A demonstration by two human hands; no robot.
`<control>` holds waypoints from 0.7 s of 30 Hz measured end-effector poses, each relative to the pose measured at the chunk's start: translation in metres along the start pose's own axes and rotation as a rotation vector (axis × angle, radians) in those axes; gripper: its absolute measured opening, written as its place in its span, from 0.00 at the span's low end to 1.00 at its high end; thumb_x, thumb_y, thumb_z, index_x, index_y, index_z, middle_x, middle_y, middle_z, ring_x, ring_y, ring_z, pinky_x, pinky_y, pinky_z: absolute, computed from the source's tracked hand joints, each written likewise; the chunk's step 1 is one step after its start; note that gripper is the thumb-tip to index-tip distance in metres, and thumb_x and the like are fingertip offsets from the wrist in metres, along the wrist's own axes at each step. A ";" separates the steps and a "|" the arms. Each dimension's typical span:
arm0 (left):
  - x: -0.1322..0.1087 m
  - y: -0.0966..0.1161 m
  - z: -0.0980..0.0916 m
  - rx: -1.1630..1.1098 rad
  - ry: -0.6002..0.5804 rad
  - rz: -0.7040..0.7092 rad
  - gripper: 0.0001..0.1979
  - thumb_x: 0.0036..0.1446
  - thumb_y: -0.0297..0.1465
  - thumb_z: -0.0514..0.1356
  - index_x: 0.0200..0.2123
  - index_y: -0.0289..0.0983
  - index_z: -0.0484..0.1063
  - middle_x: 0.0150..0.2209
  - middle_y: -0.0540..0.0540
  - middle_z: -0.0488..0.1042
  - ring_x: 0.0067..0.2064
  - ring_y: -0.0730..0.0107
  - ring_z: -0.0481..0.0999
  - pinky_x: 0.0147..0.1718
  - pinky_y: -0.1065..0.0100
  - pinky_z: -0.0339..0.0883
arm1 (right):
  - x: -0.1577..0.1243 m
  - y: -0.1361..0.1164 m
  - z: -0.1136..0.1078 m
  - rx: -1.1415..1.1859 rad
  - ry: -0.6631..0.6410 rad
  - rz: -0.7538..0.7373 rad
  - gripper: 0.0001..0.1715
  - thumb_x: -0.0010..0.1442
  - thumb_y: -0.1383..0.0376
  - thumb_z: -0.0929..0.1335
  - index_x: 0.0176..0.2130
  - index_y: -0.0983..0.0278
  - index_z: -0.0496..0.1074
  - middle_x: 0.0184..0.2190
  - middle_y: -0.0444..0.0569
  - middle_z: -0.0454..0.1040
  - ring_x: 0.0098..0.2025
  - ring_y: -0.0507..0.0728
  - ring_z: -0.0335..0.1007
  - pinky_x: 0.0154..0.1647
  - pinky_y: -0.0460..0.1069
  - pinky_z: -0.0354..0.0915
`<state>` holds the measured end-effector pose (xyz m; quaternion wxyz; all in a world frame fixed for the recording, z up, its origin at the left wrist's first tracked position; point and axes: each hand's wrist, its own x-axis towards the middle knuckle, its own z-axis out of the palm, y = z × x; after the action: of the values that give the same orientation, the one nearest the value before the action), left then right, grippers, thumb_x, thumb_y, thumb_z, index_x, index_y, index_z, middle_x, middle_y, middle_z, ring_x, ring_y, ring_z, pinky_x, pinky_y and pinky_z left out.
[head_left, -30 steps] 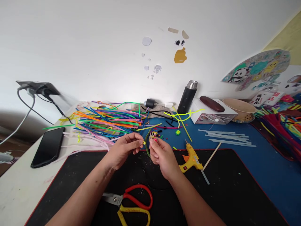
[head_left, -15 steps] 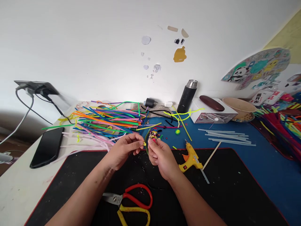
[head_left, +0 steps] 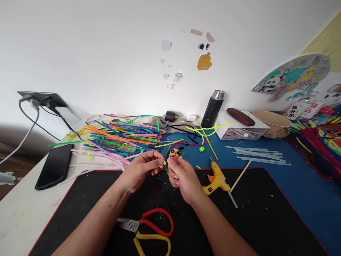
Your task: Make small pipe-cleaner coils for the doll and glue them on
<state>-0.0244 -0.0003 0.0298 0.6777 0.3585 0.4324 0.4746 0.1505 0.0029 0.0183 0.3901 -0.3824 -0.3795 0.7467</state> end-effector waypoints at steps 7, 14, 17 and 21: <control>0.000 0.000 -0.002 0.007 0.007 0.009 0.18 0.47 0.41 0.80 0.33 0.36 0.81 0.29 0.49 0.76 0.28 0.74 0.70 0.27 0.73 0.61 | 0.000 -0.002 -0.002 -0.006 0.033 -0.028 0.30 0.57 0.41 0.77 0.33 0.62 0.66 0.18 0.32 0.55 0.17 0.44 0.43 0.18 0.44 0.37; 0.000 0.005 -0.004 0.156 0.042 0.040 0.20 0.46 0.43 0.79 0.33 0.36 0.80 0.28 0.51 0.74 0.29 0.74 0.69 0.28 0.72 0.61 | 0.002 -0.003 -0.007 -0.162 0.036 -0.139 0.25 0.60 0.45 0.75 0.38 0.62 0.71 0.19 0.32 0.55 0.18 0.46 0.44 0.19 0.45 0.42; 0.001 0.006 -0.005 0.226 0.025 0.057 0.19 0.47 0.43 0.78 0.33 0.36 0.79 0.28 0.51 0.73 0.29 0.74 0.68 0.29 0.71 0.62 | 0.001 -0.002 -0.009 -0.266 0.056 -0.186 0.22 0.63 0.47 0.74 0.38 0.62 0.73 0.20 0.34 0.57 0.19 0.48 0.46 0.19 0.46 0.45; 0.002 0.006 -0.006 0.268 -0.002 0.071 0.18 0.50 0.43 0.76 0.34 0.36 0.78 0.29 0.52 0.73 0.29 0.74 0.67 0.29 0.70 0.62 | 0.001 -0.002 -0.010 -0.412 0.082 -0.225 0.17 0.64 0.50 0.72 0.37 0.62 0.74 0.21 0.37 0.58 0.21 0.49 0.51 0.21 0.47 0.49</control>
<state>-0.0318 0.0037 0.0322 0.6069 0.4614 0.4784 0.4358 0.1594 0.0070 0.0156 0.3995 -0.4393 -0.5479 0.5893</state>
